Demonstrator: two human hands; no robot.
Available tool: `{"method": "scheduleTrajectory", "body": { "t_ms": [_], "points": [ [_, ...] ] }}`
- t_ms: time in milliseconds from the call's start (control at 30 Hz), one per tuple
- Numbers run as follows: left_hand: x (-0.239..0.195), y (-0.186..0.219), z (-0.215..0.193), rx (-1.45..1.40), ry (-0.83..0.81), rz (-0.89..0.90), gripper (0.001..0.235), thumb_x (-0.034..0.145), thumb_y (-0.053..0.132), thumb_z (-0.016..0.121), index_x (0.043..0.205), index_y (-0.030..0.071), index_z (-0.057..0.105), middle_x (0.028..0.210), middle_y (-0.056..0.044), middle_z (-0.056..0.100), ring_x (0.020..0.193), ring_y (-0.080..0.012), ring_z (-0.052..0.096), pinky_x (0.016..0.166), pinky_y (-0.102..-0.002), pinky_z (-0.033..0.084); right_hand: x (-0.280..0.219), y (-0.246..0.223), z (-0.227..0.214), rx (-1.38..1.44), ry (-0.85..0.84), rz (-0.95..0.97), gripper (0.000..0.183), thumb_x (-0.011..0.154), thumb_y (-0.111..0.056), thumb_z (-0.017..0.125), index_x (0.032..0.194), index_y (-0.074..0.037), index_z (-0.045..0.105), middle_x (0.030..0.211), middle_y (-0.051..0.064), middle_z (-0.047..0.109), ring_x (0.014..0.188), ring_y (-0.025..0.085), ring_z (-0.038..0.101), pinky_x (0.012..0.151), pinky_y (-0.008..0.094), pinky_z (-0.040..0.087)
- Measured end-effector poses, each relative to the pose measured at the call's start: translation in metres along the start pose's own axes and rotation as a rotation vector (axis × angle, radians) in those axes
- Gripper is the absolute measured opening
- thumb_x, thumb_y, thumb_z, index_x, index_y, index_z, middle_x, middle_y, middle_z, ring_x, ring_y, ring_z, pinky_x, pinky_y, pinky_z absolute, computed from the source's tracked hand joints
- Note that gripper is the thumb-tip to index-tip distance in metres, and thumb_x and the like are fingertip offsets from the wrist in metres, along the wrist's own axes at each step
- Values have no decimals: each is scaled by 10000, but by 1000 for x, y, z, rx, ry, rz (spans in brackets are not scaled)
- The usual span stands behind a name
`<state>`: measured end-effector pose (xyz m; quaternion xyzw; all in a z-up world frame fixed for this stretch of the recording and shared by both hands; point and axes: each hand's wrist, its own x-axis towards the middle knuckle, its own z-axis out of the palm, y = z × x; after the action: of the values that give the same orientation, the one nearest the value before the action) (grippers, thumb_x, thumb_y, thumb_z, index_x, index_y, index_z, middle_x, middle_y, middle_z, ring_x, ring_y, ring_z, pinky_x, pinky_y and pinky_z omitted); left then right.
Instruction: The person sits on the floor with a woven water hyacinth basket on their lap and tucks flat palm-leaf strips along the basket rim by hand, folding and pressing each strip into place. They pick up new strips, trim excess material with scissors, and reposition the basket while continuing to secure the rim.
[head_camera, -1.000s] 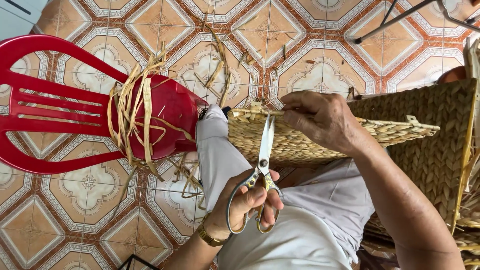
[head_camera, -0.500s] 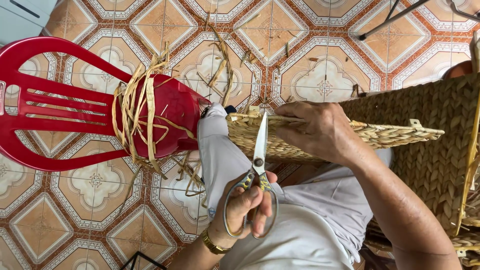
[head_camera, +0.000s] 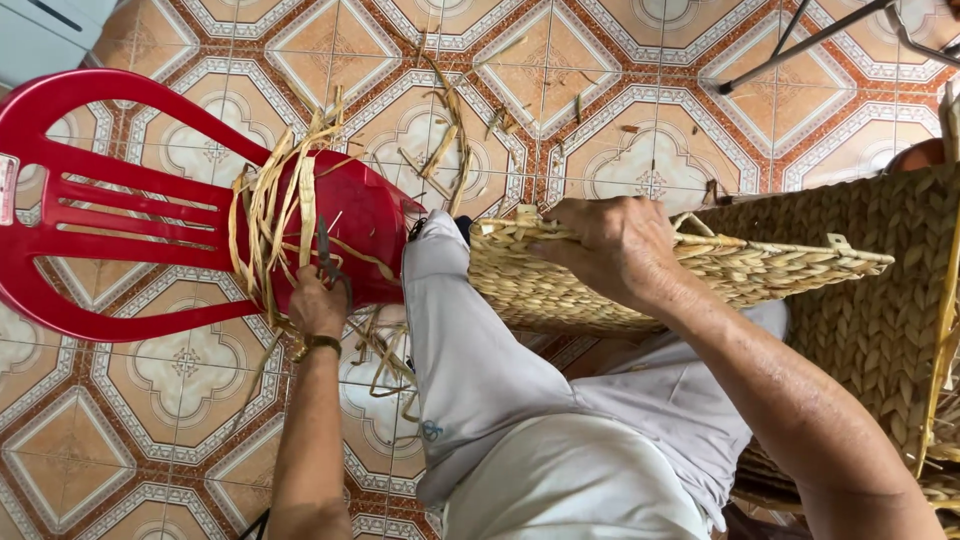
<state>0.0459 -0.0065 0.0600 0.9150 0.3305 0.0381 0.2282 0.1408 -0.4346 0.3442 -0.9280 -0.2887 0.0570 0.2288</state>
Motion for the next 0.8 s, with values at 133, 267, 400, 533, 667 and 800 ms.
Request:
{"method": "scheduleTrajectory", "body": {
  "t_ms": [133, 267, 400, 533, 667, 800],
  "points": [
    [29, -70, 39, 221, -34, 41, 301, 940, 207, 775, 1181, 82, 645, 938, -141, 722, 789, -254, 702, 649, -394, 565, 1, -3, 4, -11, 56, 90, 408, 831, -503, 779, 997, -130, 788, 642, 100, 702, 581, 316, 673, 545, 479, 491],
    [33, -33, 17, 416, -112, -5, 238, 939, 239, 739, 1145, 125, 703, 1023, -162, 718, 840, -275, 673, 646, -386, 583, 2, -4, 1, -33, 36, 109, 474, 824, -548, 774, 1050, -132, 789, 581, 114, 685, 558, 316, 671, 570, 479, 508],
    [-2, 68, -23, 456, 71, 305, 215, 915, 300, 776, 1062, 143, 762, 1055, -126, 738, 913, -250, 683, 694, -353, 587, 6, -3, -2, 11, 14, 59, 471, 850, -535, 763, 1100, -136, 777, 684, 116, 716, 615, 323, 691, 588, 478, 536],
    [-53, 205, -105, -723, -269, 587, 533, 867, 216, 833, 1336, 71, 624, 1255, -122, 701, 1141, -192, 688, 902, -325, 612, 10, -11, -3, -23, -94, 96, 642, 741, -568, 809, 1185, -115, 714, 666, 139, 722, 608, 334, 706, 620, 484, 558],
    [-65, 267, -121, -806, -437, 1059, 758, 790, 217, 891, 1421, 31, 515, 1284, -117, 680, 1186, -203, 659, 978, -308, 567, 10, -8, 5, -132, -63, 4, 565, 708, -550, 844, 1015, -90, 729, 707, 152, 716, 624, 355, 700, 587, 489, 548],
    [-64, 275, -118, -745, -602, 1041, 536, 829, 220, 889, 1263, 48, 629, 1074, -49, 749, 986, -134, 716, 854, -273, 583, 4, -3, 11, -66, 4, 48, 431, 795, -509, 823, 920, -105, 736, 711, 118, 715, 614, 351, 686, 565, 482, 526]
  ]
}}
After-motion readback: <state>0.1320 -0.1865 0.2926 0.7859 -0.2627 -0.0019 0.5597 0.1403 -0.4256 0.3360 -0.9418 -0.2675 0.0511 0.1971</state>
